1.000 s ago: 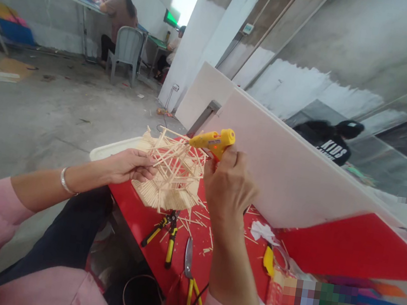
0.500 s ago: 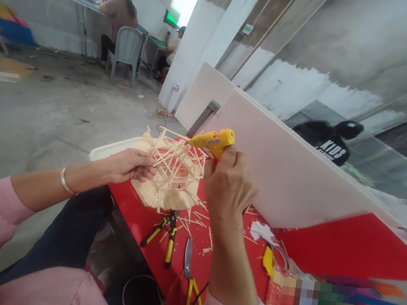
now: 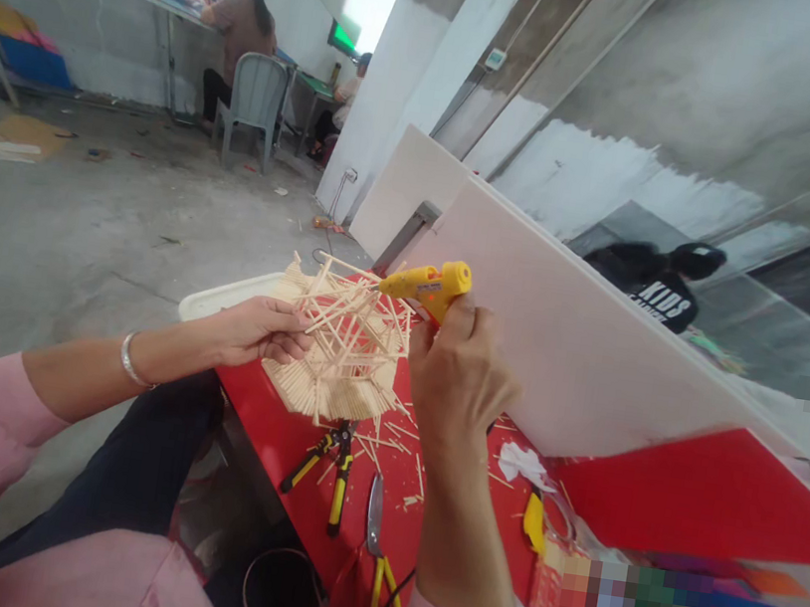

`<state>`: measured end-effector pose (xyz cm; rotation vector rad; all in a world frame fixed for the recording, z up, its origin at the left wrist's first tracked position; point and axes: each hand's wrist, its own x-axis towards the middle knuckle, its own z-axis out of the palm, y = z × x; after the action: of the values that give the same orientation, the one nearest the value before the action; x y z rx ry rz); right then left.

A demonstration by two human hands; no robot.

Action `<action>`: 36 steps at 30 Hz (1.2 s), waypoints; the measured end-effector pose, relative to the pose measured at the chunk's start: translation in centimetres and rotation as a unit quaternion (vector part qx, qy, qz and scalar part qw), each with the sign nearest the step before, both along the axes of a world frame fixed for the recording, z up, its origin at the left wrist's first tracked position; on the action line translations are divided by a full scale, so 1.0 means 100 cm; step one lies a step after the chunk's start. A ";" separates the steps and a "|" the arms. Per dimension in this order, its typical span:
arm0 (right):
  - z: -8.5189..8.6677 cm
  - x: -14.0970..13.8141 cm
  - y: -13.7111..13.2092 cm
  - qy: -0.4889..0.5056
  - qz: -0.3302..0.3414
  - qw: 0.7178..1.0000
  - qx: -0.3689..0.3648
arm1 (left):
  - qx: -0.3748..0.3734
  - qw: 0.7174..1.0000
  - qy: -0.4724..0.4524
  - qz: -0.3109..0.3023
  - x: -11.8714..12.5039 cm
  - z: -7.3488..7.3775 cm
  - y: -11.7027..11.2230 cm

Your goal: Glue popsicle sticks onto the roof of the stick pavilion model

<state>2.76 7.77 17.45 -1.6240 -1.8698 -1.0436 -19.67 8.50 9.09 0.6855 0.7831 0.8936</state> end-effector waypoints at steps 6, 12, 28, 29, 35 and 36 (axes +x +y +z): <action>0.002 -0.002 -0.003 0.005 -0.012 1.000 0.000 | 0.003 1.000 0.001 -0.003 -0.001 -0.001 0.002; 0.002 0.000 -0.005 0.000 -0.025 1.000 -0.008 | 0.001 1.000 0.029 0.006 -0.002 0.006 0.002; 0.001 0.000 -0.003 0.015 -0.041 0.999 -0.011 | 0.004 0.999 0.038 0.007 0.000 0.010 0.005; 0.001 0.000 -0.003 0.015 -0.039 0.999 -0.011 | 0.003 0.999 0.038 0.009 0.000 0.010 0.005; -0.001 0.000 -0.003 -0.002 -0.024 1.000 0.005 | -0.007 0.999 0.041 0.014 -0.001 0.009 0.006; -0.001 0.000 -0.003 -0.006 -0.022 1.000 0.006 | -0.009 0.999 0.041 0.014 -0.001 0.008 0.006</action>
<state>2.75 7.52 17.31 -1.6628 -1.8398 -1.0837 -19.76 9.15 9.92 0.6999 0.8745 0.8864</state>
